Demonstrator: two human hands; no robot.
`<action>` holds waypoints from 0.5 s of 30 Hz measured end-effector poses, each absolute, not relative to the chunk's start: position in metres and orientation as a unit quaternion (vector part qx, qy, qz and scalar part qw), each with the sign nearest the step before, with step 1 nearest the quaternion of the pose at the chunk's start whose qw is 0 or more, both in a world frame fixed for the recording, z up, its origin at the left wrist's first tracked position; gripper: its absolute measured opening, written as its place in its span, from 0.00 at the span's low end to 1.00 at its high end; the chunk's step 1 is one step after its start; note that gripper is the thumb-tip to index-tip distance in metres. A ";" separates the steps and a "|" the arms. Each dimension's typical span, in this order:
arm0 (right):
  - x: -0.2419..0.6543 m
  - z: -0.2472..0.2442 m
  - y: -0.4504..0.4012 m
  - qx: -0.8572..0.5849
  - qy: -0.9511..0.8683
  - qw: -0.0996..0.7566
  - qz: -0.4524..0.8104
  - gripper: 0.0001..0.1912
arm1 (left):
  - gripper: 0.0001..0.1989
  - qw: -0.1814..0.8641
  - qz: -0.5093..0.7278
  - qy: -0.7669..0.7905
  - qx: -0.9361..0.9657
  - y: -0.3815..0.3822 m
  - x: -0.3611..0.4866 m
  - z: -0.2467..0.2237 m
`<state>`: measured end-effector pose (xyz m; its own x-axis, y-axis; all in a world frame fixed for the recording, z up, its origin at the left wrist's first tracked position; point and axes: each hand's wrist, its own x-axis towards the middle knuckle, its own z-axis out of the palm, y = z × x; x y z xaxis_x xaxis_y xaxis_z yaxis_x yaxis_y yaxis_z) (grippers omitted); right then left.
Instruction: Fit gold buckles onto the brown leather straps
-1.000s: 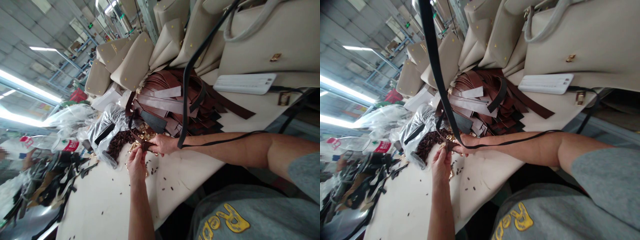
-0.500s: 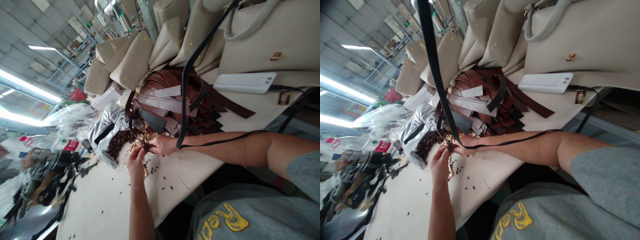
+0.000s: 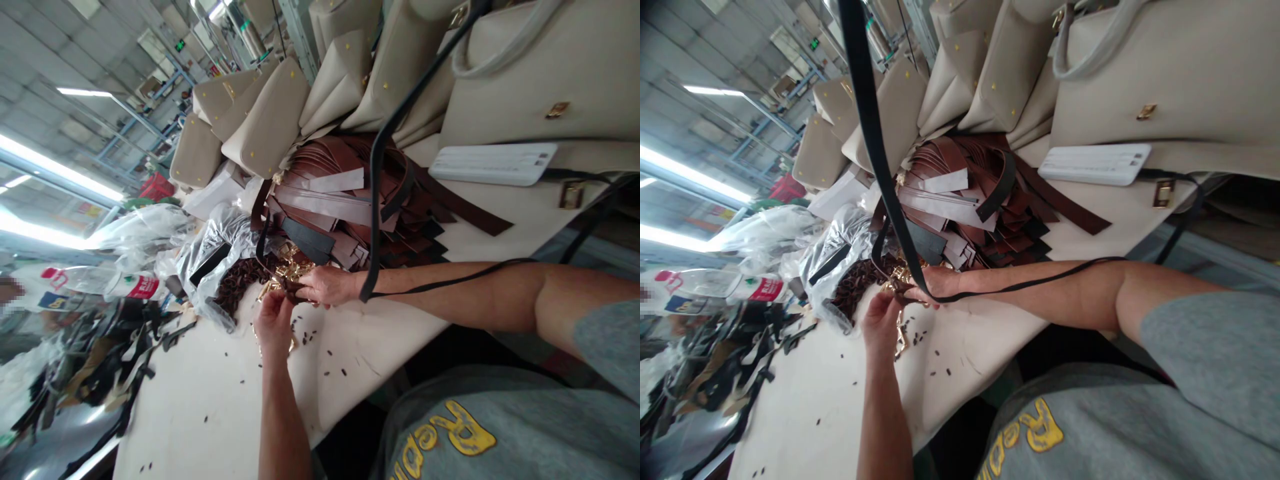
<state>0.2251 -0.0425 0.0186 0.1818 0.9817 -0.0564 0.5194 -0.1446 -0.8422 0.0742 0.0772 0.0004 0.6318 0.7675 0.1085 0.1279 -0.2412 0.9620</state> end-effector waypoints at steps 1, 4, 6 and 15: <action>0.225 0.019 -0.043 -0.679 -0.545 0.358 0.336 0.17 | 0.12 0.545 0.298 0.304 0.722 0.076 0.075 0.001; 0.224 0.021 -0.044 -0.674 -0.535 0.366 0.354 0.15 | 0.13 0.562 0.304 0.301 0.708 0.074 0.077 0.000; 0.224 0.021 -0.044 -0.668 -0.535 0.369 0.362 0.14 | 0.14 0.572 0.309 0.301 0.697 0.075 0.078 -0.002; 0.226 0.016 -0.042 -0.655 -0.551 0.364 0.369 0.09 | 0.16 0.581 0.291 0.283 0.705 0.080 0.075 -0.004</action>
